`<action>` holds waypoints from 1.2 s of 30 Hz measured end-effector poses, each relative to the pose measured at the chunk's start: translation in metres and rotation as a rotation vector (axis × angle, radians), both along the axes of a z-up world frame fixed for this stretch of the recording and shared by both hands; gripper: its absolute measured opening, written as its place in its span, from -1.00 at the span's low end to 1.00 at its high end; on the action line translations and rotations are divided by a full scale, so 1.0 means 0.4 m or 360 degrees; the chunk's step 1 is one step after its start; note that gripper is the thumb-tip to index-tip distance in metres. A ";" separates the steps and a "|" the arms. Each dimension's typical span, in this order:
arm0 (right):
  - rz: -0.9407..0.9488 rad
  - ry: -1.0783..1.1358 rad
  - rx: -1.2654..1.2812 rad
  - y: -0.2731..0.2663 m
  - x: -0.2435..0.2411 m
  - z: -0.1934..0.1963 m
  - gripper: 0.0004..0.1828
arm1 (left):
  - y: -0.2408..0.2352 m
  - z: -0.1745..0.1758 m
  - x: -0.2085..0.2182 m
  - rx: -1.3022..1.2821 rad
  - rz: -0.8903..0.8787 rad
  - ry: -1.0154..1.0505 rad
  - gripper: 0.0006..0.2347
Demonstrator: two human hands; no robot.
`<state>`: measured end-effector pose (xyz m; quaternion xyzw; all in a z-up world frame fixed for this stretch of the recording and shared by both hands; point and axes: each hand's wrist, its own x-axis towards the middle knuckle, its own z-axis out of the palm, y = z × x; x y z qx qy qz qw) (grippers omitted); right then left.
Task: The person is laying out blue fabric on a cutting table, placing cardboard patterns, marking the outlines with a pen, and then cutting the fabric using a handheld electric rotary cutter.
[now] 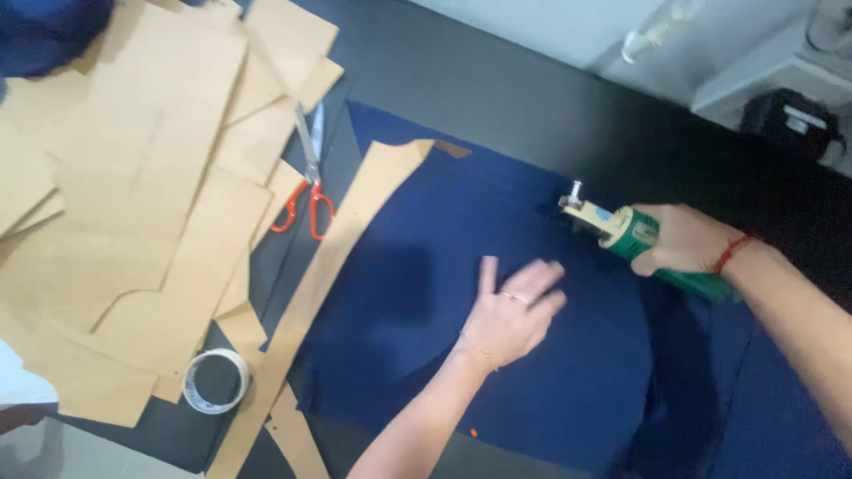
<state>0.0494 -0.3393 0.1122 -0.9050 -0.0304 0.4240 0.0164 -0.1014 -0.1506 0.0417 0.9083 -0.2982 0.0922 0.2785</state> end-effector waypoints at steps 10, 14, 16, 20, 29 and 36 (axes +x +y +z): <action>0.0020 0.0067 -0.0067 0.137 0.037 0.007 -0.41 | 0.353 -0.030 0.103 0.0711 0.1575 0.0143 -0.56; -0.0071 0.0136 -0.0063 0.206 0.038 0.031 -0.48 | 0.415 -0.040 0.095 0.0587 0.1722 0.0230 -0.55; -0.0034 0.0111 -0.0063 0.234 0.044 0.027 -0.46 | 0.408 -0.030 0.070 0.0613 0.1629 0.0194 -0.57; -0.0031 0.0099 -0.0049 0.283 0.058 0.020 -0.35 | 0.367 0.010 0.002 0.0243 0.1240 0.0277 -0.66; 0.0054 0.0046 -0.0026 0.392 0.078 0.035 -0.38 | 0.330 -0.003 -0.086 0.0180 0.0913 0.0281 -0.68; 0.0114 0.0070 -0.0019 0.450 0.099 0.030 -0.50 | 0.338 0.004 -0.086 0.0111 0.0920 0.0275 -0.70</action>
